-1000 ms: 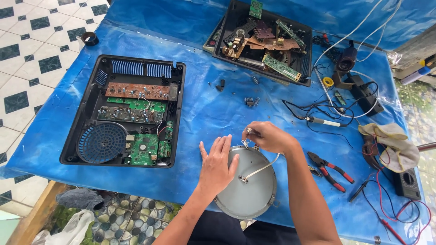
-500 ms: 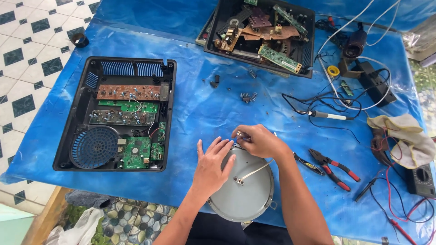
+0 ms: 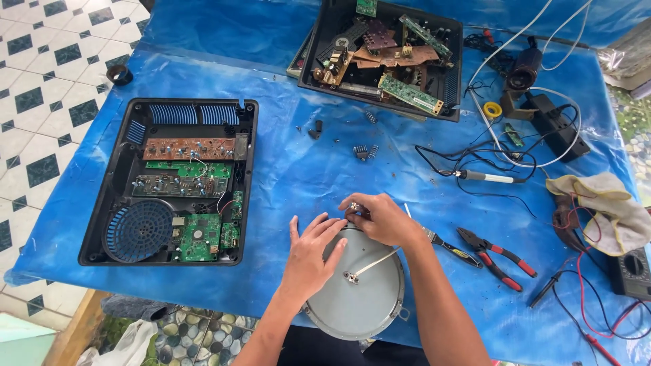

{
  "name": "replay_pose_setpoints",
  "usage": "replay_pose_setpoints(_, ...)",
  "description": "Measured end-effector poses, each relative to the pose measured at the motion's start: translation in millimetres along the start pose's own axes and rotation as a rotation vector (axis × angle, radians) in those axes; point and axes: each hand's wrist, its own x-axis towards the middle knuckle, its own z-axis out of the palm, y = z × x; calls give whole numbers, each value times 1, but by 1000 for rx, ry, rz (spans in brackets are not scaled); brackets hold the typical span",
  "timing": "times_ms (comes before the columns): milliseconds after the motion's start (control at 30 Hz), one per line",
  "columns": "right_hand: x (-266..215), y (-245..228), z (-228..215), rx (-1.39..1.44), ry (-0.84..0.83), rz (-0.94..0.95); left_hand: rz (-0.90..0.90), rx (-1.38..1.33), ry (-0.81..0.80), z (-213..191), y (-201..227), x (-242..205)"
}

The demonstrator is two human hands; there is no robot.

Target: The person is assembling an induction cooker by placing the heating coil into the housing and aligning it with the internal components.

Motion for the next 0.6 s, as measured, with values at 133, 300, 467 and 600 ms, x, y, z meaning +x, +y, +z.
replay_pose_setpoints(133, 0, 3, -2, -15, 4, 10, -1, 9, -14, 0, -1, 2)
replay_pose_setpoints(300, -2, 4, -9, 6, 33, 26, 13, -4, -26, 1, -6, 6)
replay_pose_setpoints(467, -9, 16, -18, -24, 68, 92, 15, -7, -42, 1, -5, 2)
replay_pose_setpoints(600, -9, 21, -17, 23, 21, 113, 9, 6, -29, 4, -7, 1)
